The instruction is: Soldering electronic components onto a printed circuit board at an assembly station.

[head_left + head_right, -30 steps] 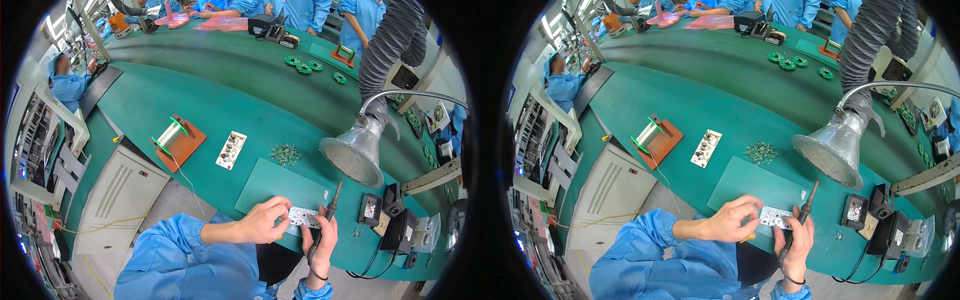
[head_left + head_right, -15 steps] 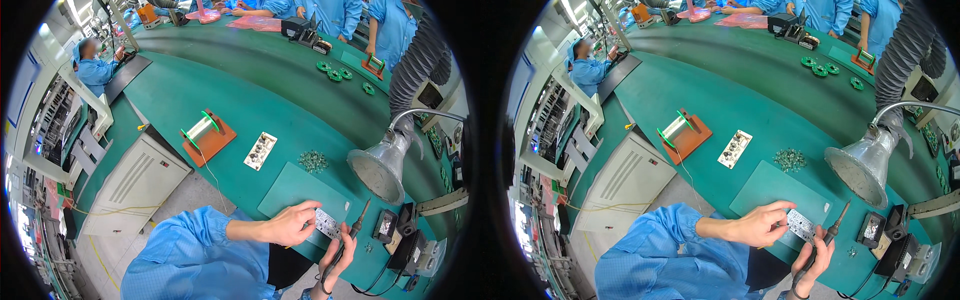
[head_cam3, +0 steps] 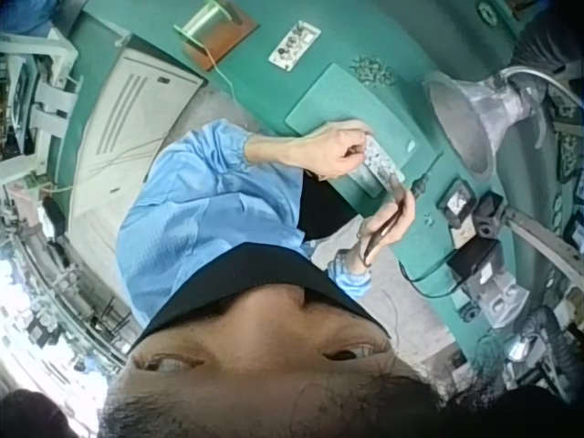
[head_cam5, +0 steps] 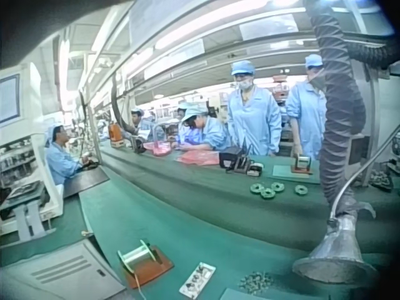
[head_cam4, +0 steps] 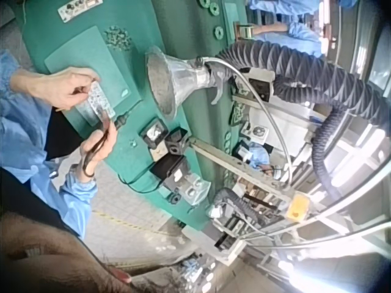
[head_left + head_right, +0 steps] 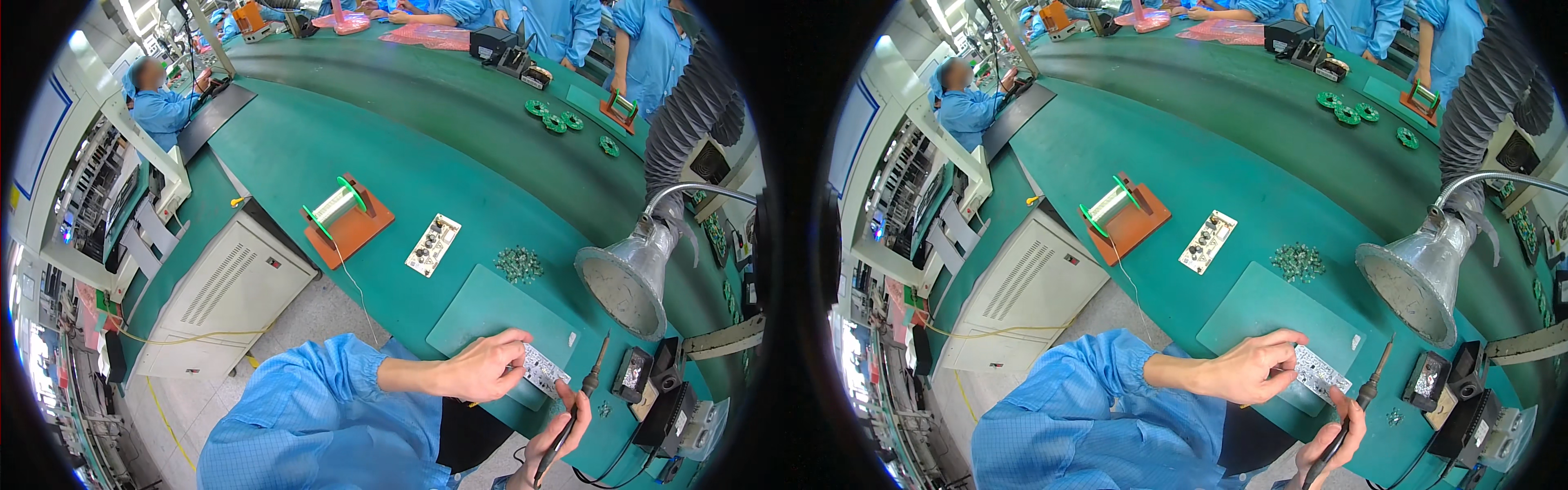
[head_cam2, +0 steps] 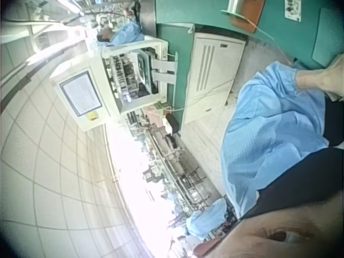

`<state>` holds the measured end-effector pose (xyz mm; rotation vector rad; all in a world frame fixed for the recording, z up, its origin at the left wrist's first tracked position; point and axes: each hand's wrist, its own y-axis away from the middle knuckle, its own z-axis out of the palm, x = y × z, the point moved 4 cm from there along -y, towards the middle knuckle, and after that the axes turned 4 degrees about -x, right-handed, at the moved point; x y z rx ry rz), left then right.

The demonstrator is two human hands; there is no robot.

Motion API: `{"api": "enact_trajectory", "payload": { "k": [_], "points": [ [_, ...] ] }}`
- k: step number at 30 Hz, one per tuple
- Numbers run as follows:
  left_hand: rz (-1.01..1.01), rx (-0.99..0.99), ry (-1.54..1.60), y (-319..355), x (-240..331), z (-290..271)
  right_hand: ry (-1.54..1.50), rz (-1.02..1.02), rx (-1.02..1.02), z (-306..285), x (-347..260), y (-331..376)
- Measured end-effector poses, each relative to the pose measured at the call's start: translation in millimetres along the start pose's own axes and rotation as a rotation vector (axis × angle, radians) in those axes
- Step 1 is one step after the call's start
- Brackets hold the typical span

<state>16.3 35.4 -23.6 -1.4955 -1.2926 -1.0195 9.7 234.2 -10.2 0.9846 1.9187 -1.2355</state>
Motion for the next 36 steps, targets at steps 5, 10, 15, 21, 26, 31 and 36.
{"api": "enact_trajectory", "payload": {
  "k": [5,10,15,21,26,31,36],
  "points": [
    [0.029,0.040,-0.005,-2,0,1,0.015,0.008,-0.002,-4,-1,-3],
    [0.053,0.065,0.030,-1,2,3,0.030,0.007,-0.017,-6,-6,-3],
    [0.094,0.116,0.001,1,0,-3,0.045,-0.022,-0.052,-7,-8,-7],
    [0.073,0.082,0.019,1,2,-1,0.075,-0.087,-0.075,-16,-12,-8],
    [-0.012,0.068,-0.013,-1,2,-3,0.067,-0.141,-0.011,-18,-10,-14],
    [-0.020,0.092,0.082,-1,-1,-6,0.032,-0.170,0.048,-22,-17,-13],
    [-0.009,0.030,0.033,-4,1,-5,0.000,-0.073,0.039,-32,-16,0]
  ]
}}
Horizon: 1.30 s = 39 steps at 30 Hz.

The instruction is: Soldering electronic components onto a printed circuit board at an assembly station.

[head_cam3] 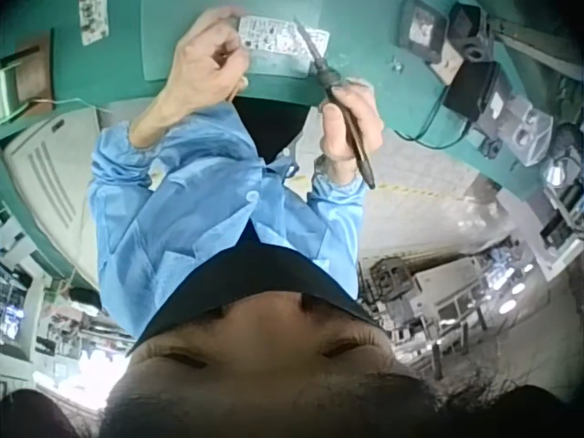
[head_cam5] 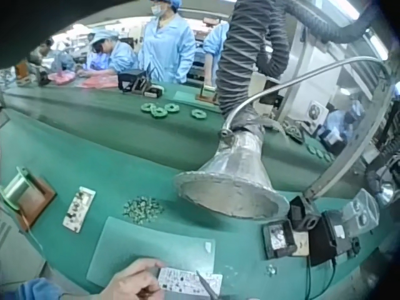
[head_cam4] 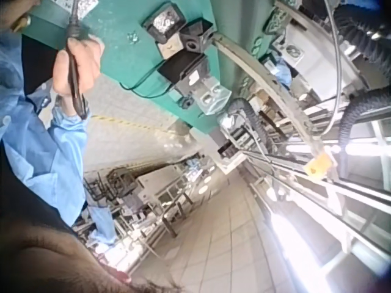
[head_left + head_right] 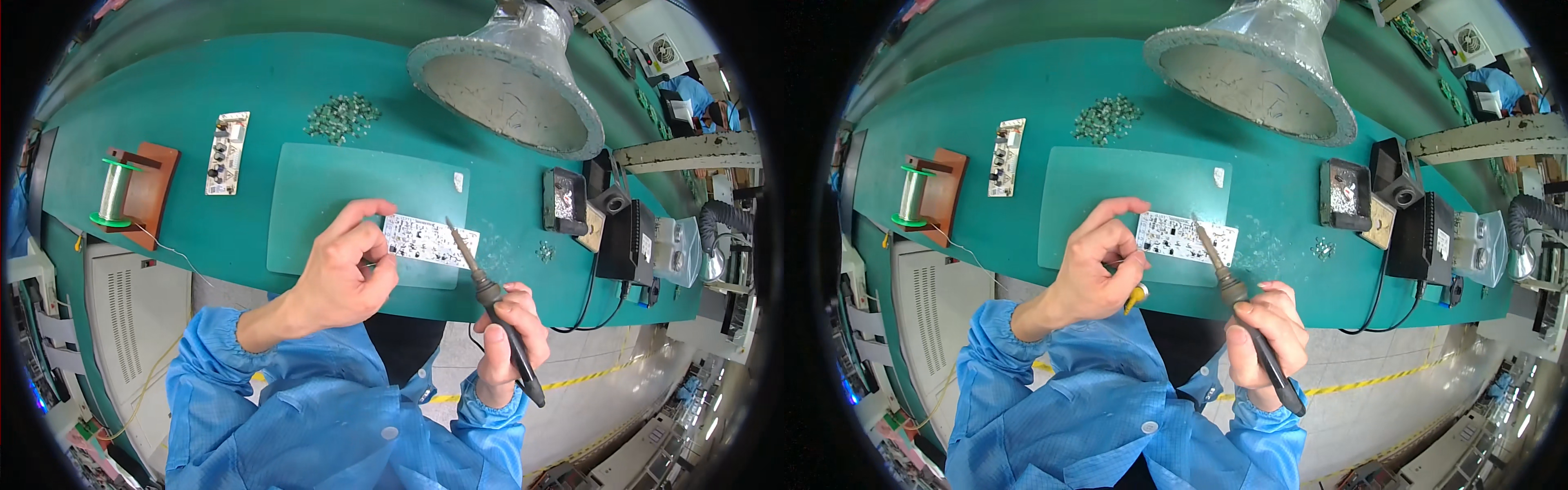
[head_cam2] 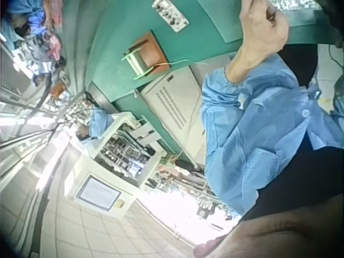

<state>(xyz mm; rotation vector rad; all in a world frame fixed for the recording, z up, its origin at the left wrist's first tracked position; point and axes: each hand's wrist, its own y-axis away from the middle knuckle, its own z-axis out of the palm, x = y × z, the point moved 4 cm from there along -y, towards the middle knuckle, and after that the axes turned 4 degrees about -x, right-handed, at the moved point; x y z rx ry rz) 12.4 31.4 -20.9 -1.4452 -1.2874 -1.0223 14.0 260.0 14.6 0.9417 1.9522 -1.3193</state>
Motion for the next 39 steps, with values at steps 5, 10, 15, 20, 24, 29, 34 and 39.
{"api": "enact_trajectory", "payload": {
  "k": [5,10,15,20,24,29,34,39],
  "points": [
    [0.004,-0.008,0.015,1,0,0,-0.008,0.041,-0.038,4,-3,3],
    [-0.020,-0.020,0.036,2,-1,-1,-0.001,0.035,-0.115,9,-5,1],
    [0.027,-0.004,0.022,1,-1,-1,0.016,0.014,-0.158,14,-6,-2],
    [0.024,0.012,0.036,2,-2,0,0.021,0.049,-0.145,18,-4,1],
    [0.019,0.032,0.033,2,-2,-1,0.023,0.055,-0.147,19,-3,-2],
    [0.018,0.031,0.027,2,-2,0,0.039,0.007,-0.182,18,-4,-3],
    [0.026,0.021,0.006,1,-2,-1,0.038,0.015,-0.177,19,-5,-4],
    [0.038,0.031,-0.008,1,-2,0,0.034,0.027,-0.180,18,-5,-3]
  ]
}}
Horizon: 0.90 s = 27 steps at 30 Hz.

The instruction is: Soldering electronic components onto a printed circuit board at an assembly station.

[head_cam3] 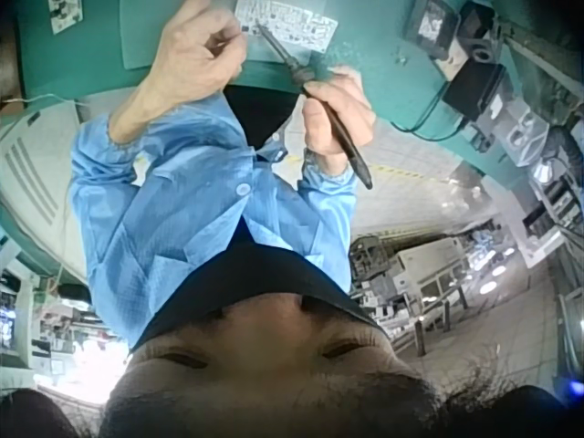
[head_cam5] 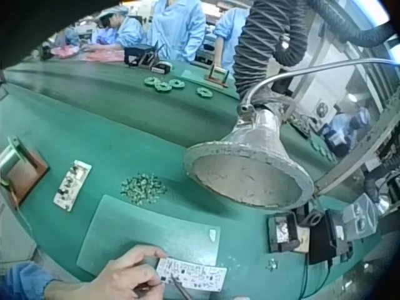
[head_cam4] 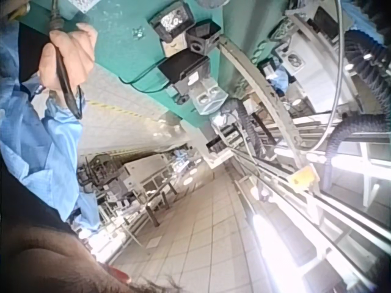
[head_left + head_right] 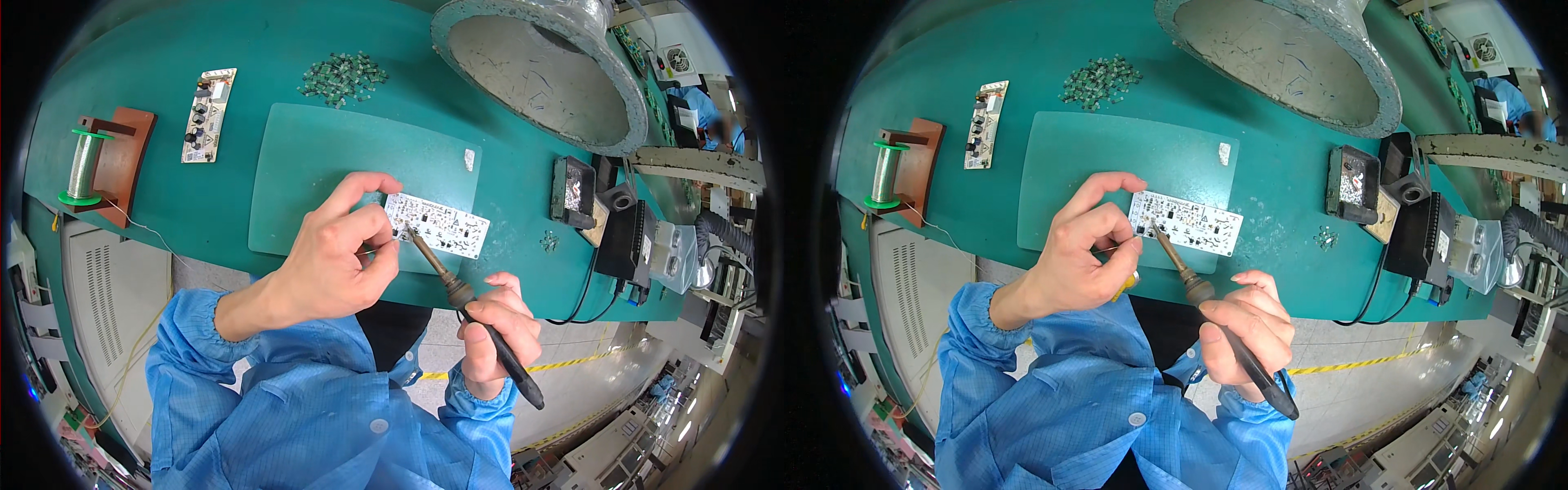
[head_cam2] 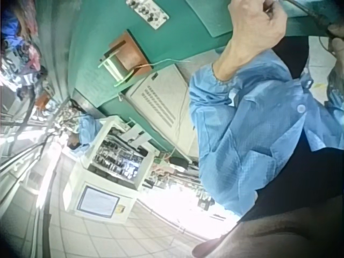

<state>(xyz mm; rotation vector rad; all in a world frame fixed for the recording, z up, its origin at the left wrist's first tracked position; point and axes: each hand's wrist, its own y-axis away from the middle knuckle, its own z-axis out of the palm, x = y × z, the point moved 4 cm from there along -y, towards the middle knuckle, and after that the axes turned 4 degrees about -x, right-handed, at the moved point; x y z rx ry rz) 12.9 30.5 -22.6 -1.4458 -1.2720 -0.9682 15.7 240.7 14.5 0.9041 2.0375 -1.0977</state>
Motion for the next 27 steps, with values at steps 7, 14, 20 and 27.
{"api": "enact_trajectory", "payload": {
  "k": [7,14,20,27],
  "points": [
    [-0.008,-0.005,0.006,0.3,-0.4,0.4,-0.007,0.005,0.008,-0.2,-0.1,0.6],
    [0.002,-0.004,-0.024,0.1,0.3,0.3,-0.009,0.010,0.015,-0.4,0.7,2.6],
    [-0.017,-0.008,0.011,2.4,-0.9,-0.2,-0.011,0.009,0.016,0.5,0.7,1.9],
    [-0.038,-0.021,0.047,1.3,-0.6,0.4,-0.029,0.032,0.108,-3.8,0.6,0.4]
  ]
}}
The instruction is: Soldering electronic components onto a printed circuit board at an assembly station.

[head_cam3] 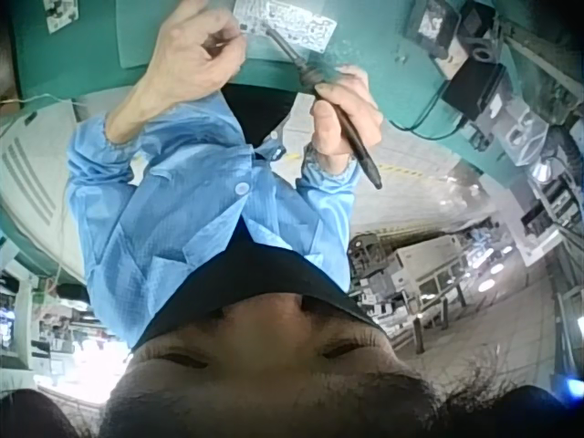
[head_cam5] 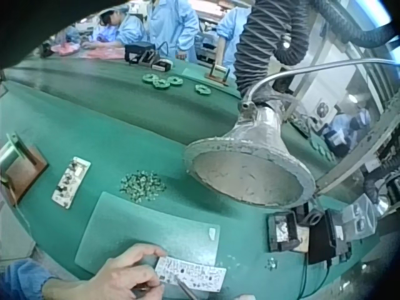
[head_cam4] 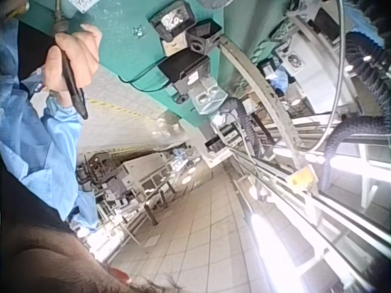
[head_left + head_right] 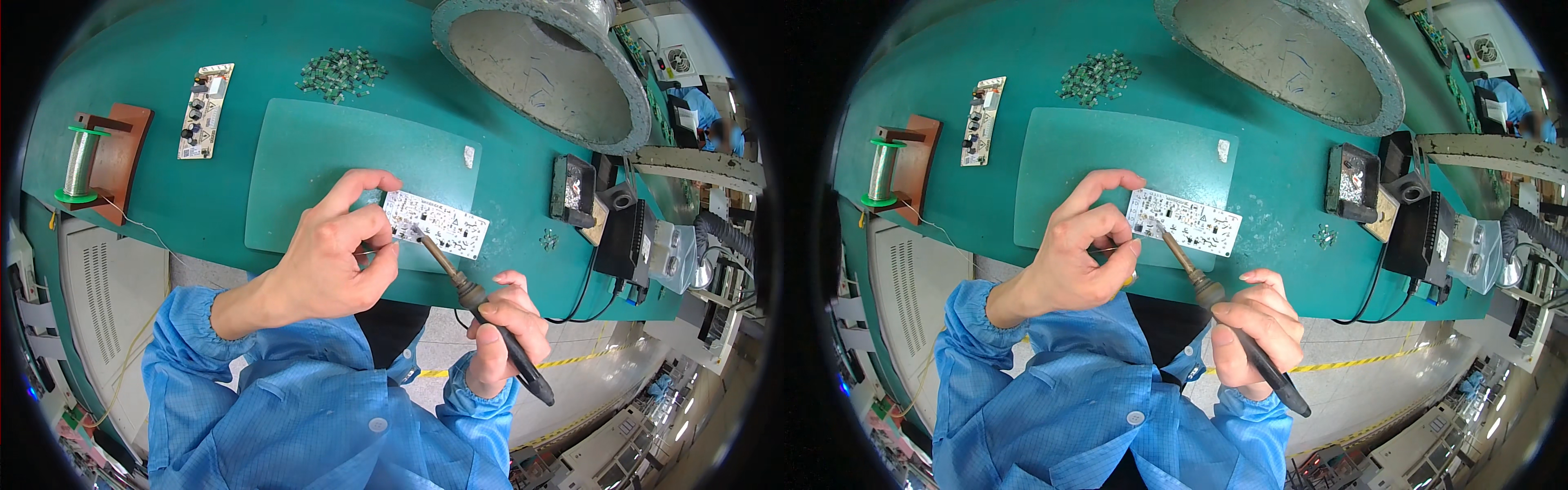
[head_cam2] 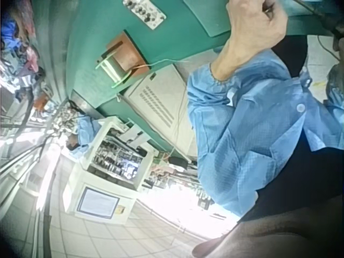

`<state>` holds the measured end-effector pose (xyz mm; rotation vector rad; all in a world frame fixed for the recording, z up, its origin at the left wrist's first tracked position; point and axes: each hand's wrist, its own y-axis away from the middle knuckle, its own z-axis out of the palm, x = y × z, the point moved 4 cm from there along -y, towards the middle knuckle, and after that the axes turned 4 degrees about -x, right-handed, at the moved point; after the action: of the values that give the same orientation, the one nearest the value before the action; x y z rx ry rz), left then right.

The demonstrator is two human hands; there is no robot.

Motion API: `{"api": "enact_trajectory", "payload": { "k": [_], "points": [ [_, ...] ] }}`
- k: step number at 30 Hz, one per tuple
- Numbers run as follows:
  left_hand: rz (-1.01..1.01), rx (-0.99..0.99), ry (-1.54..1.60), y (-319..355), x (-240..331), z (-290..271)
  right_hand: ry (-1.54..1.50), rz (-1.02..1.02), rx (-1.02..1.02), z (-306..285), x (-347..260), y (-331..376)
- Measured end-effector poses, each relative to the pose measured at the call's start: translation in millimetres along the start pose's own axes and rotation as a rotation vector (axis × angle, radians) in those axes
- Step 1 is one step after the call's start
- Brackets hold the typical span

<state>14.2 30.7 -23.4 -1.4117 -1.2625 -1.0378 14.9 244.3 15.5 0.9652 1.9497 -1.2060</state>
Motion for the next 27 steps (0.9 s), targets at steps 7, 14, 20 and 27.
{"api": "enact_trajectory", "payload": {
  "k": [7,14,20,27],
  "points": [
    [0.029,-0.036,0.004,0,-2,2,-0.088,0.040,-0.035,-5,4,-5],
    [0.032,0.026,-0.084,0,0,1,-0.102,0.054,-0.092,-1,6,-4],
    [0.057,0.032,-0.122,-1,-3,1,-0.035,0.038,-0.043,3,4,-2],
    [0.017,0.030,-0.013,2,-2,1,-0.156,0.051,0.009,-8,8,-5]
  ]
}}
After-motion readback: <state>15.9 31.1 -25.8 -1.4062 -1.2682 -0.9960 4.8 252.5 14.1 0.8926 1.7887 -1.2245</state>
